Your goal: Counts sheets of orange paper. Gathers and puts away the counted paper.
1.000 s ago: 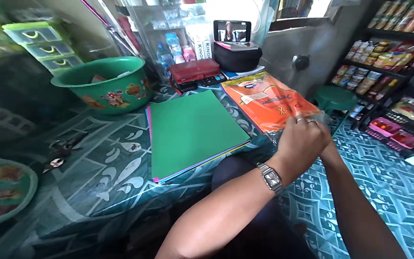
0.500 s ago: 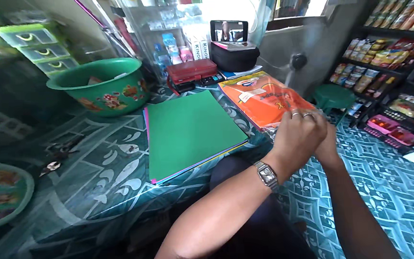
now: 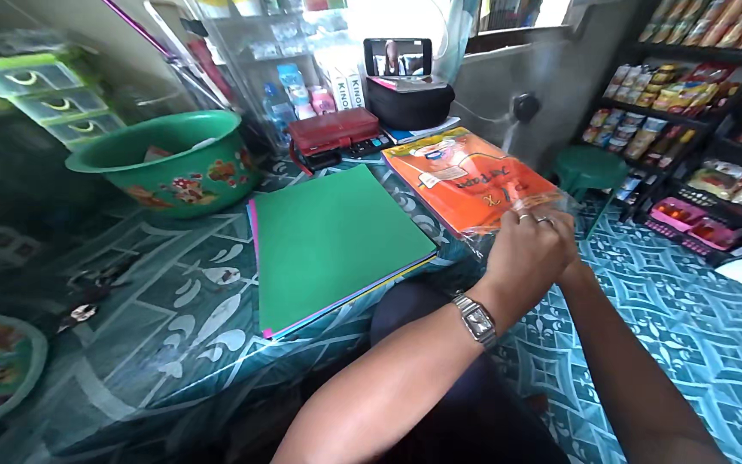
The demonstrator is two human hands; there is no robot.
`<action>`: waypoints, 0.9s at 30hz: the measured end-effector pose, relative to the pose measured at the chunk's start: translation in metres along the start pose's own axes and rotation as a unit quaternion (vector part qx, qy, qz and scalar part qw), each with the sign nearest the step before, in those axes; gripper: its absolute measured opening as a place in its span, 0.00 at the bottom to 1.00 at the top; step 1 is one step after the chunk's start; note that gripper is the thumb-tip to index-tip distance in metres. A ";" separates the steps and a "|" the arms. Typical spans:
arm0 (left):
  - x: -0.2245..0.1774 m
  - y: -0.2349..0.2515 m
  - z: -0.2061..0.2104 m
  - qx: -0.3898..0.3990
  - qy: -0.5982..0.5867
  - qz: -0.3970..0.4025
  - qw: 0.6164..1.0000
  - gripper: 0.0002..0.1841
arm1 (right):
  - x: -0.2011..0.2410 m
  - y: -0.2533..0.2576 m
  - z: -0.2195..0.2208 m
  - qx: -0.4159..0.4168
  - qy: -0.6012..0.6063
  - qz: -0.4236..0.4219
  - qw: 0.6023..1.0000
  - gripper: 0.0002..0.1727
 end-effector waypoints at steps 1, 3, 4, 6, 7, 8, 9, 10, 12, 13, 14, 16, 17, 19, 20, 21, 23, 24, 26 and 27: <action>0.000 0.000 0.000 0.005 0.001 0.002 1.000 0.13 | 0.013 0.000 -0.005 0.023 -0.001 0.045 0.999 0.11; -0.001 0.000 0.001 0.022 0.003 0.006 1.000 0.13 | 0.015 -0.003 -0.008 0.028 0.006 0.069 0.997 0.11; -0.001 0.000 0.001 0.021 0.004 0.006 1.000 0.12 | -0.007 -0.004 -0.001 -0.020 0.018 -0.003 1.000 0.09; -0.001 0.000 0.003 0.002 0.010 0.002 1.000 0.12 | -0.059 -0.001 0.012 -0.083 0.026 -0.136 0.987 0.09; -0.001 0.000 0.003 -0.001 0.013 0.001 1.000 0.12 | -0.063 0.002 0.012 -0.093 0.017 -0.173 0.980 0.08; -0.001 0.001 0.003 -0.003 0.014 0.000 1.000 0.12 | -0.061 0.007 0.010 -0.095 0.014 -0.187 0.978 0.07; -0.001 0.001 0.003 -0.008 0.018 -0.001 1.000 0.12 | -0.058 0.011 0.008 -0.089 0.009 -0.182 0.979 0.06; -0.001 0.001 0.003 -0.014 0.019 -0.001 1.000 0.12 | -0.056 0.014 0.007 -0.079 0.007 -0.167 0.983 0.05; -0.002 0.000 0.003 -0.014 0.020 0.001 1.000 0.11 | -0.054 0.018 0.005 -0.066 0.005 -0.151 0.986 0.04; -0.002 0.000 0.003 -0.007 0.020 0.003 1.000 0.11 | -0.054 0.018 0.005 -0.060 0.007 -0.142 0.988 0.03; -0.003 0.000 0.003 -0.005 0.020 0.005 1.000 0.11 | -0.054 0.017 0.004 -0.058 0.010 -0.141 0.988 0.02; -0.004 0.000 0.004 0.001 0.019 0.003 1.000 0.12 | -0.054 0.014 0.004 -0.062 0.016 -0.144 0.988 0.04; -0.003 0.000 0.004 0.006 0.016 0.001 1.000 0.12 | -0.055 0.011 0.004 -0.068 0.017 -0.148 0.987 0.05; -0.003 0.000 0.004 0.004 0.013 -0.003 1.000 0.11 | -0.065 0.005 0.008 -0.076 0.017 -0.144 0.986 0.05; -0.002 0.000 0.003 0.003 0.013 -0.002 1.000 0.11 | -0.069 0.004 0.010 -0.081 0.015 -0.144 0.986 0.06; -0.002 0.000 0.003 0.004 0.013 -0.001 1.000 0.11 | -0.071 0.005 0.012 -0.079 0.015 -0.137 0.987 0.06; -0.001 0.001 0.003 0.009 0.008 -0.001 1.000 0.11 | -0.066 0.010 0.012 -0.067 0.011 -0.109 0.992 0.06; -0.001 0.001 0.003 0.006 0.006 -0.005 1.000 0.12 | -0.062 0.012 0.010 -0.059 0.004 -0.100 0.993 0.06; 0.000 0.000 0.001 0.005 0.002 -0.018 1.000 0.12 | -0.059 0.009 0.007 -0.051 -0.014 -0.110 0.993 0.06; 0.000 0.000 0.000 0.010 -0.005 -0.025 1.000 0.12 | -0.057 0.007 0.006 -0.053 -0.016 -0.122 0.991 0.06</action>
Point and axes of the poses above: each hand's wrist, its own y-axis towards the middle knuckle, its own z-axis out of the palm, x = y × z, the point moved 4 cm from there along y, towards the middle knuckle, and after that the axes turned 11 degrees about y, right-handed, at the moved point
